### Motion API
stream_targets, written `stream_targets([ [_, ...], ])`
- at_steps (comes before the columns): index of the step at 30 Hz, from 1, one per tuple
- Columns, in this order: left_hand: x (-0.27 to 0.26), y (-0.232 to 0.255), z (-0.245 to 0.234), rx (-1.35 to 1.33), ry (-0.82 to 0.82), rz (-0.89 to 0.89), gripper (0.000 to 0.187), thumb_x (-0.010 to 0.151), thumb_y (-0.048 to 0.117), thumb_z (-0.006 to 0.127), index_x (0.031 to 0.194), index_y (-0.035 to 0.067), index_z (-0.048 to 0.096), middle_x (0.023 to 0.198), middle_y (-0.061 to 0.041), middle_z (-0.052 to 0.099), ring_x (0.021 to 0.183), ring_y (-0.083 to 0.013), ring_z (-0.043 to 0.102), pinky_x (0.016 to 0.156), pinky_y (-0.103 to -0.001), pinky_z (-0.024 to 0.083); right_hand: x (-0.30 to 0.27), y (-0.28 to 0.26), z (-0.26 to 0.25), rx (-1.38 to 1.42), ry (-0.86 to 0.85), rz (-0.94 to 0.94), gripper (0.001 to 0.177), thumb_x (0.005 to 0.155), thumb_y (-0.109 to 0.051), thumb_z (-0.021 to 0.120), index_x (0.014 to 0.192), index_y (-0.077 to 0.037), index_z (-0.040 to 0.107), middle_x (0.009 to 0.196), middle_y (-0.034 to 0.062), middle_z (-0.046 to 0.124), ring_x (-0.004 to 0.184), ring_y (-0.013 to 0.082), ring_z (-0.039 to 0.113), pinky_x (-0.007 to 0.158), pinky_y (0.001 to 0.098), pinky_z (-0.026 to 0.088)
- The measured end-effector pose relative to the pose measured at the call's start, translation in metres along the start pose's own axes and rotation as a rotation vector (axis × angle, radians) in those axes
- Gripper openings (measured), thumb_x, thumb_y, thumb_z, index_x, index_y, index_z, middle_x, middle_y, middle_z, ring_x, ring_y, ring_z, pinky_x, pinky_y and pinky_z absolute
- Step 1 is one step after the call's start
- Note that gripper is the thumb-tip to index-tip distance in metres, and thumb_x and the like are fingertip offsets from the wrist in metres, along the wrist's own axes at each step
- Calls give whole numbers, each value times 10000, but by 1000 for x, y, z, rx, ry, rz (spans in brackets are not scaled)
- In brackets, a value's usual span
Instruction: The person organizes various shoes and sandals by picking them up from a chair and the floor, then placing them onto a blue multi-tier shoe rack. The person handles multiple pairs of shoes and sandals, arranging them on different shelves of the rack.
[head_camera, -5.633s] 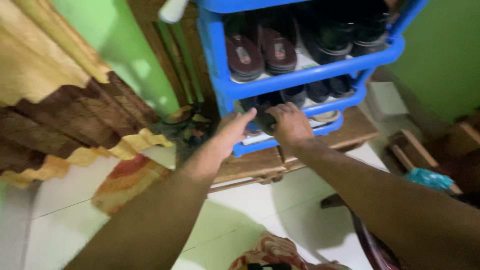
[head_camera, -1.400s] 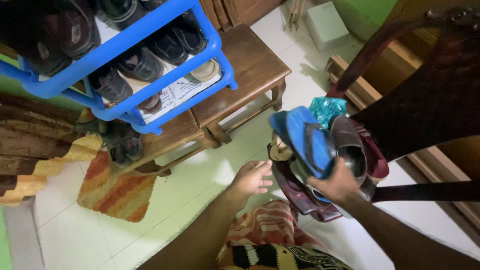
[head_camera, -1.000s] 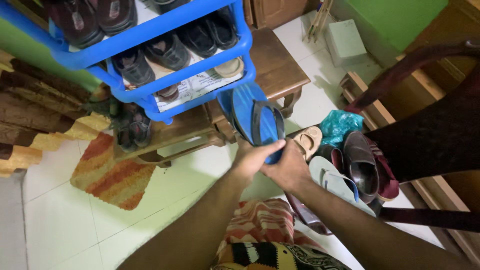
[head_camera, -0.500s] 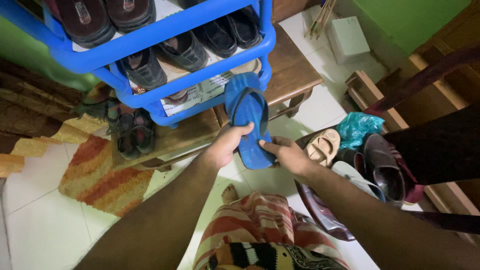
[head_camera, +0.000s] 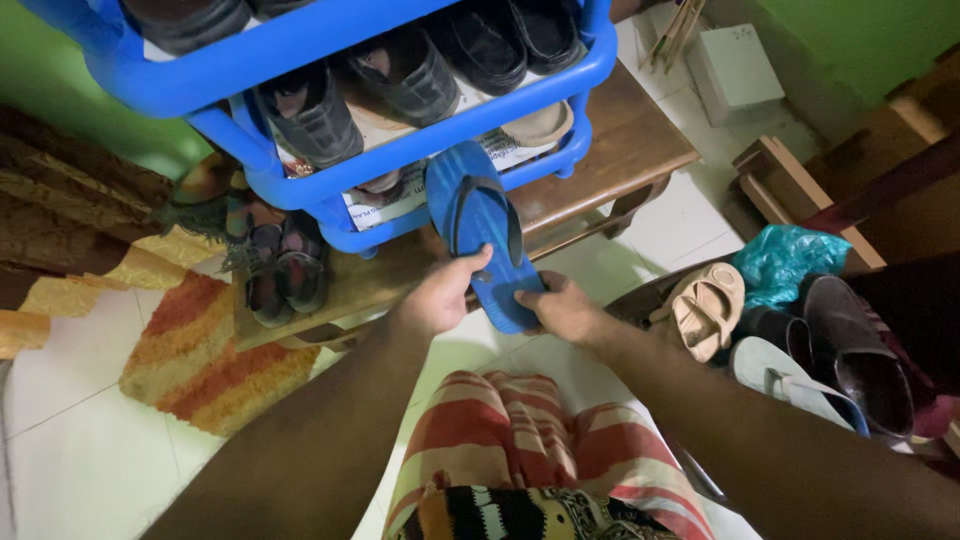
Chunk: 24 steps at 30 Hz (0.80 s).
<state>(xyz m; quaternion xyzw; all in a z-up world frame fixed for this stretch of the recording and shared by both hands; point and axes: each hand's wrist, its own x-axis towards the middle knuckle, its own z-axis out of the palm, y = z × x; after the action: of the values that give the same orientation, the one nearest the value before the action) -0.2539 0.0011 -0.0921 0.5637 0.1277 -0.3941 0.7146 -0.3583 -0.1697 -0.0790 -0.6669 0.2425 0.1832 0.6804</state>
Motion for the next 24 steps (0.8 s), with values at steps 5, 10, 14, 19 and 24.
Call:
stream_targets([
  [5, 25, 24, -6, 62, 55, -18, 404, 905, 413, 704, 1228, 176, 649, 1203, 3, 672, 1101, -186, 635, 1005, -565, 445, 36, -15, 3, -9, 100, -66, 490, 926, -194, 638, 1372, -3, 567, 1168, 151, 725, 945, 265, 742, 720, 401, 635],
  [10, 27, 31, -22, 192, 35, 50, 417, 873, 377, 741, 1251, 250, 619, 1249, 16, 682, 1092, -175, 648, 1026, -513, 431, 66, -38, 6, 84, 11, -170, 417, 959, -179, 624, 1331, 8, 597, 1120, 149, 745, 903, 244, 740, 740, 402, 619],
  [14, 19, 30, -44, 183, -91, -14, 388, 903, 392, 734, 1239, 237, 618, 1226, 2, 679, 1074, -165, 631, 962, -433, 418, 75, -47, 19, 31, 20, -103, 373, 971, -180, 610, 1290, 13, 624, 1134, 161, 731, 937, 262, 721, 783, 423, 615],
  [19, -7, 10, -56, 331, 22, 22, 358, 913, 266, 764, 1223, 104, 687, 1167, -66, 710, 1017, -221, 601, 831, -439, 473, 46, -23, 34, 29, -200, -20, 417, 893, -139, 646, 1292, -20, 616, 1210, 141, 712, 1065, 271, 697, 849, 431, 611],
  [24, -56, -13, -66, 89, -13, -18, 447, 914, 128, 671, 1340, 88, 540, 1309, -53, 650, 1205, -228, 624, 1016, -488, 536, 23, -26, 46, -160, -279, 83, 623, 862, -145, 709, 1424, -36, 464, 1296, 176, 667, 1174, 295, 688, 990, 424, 580],
])
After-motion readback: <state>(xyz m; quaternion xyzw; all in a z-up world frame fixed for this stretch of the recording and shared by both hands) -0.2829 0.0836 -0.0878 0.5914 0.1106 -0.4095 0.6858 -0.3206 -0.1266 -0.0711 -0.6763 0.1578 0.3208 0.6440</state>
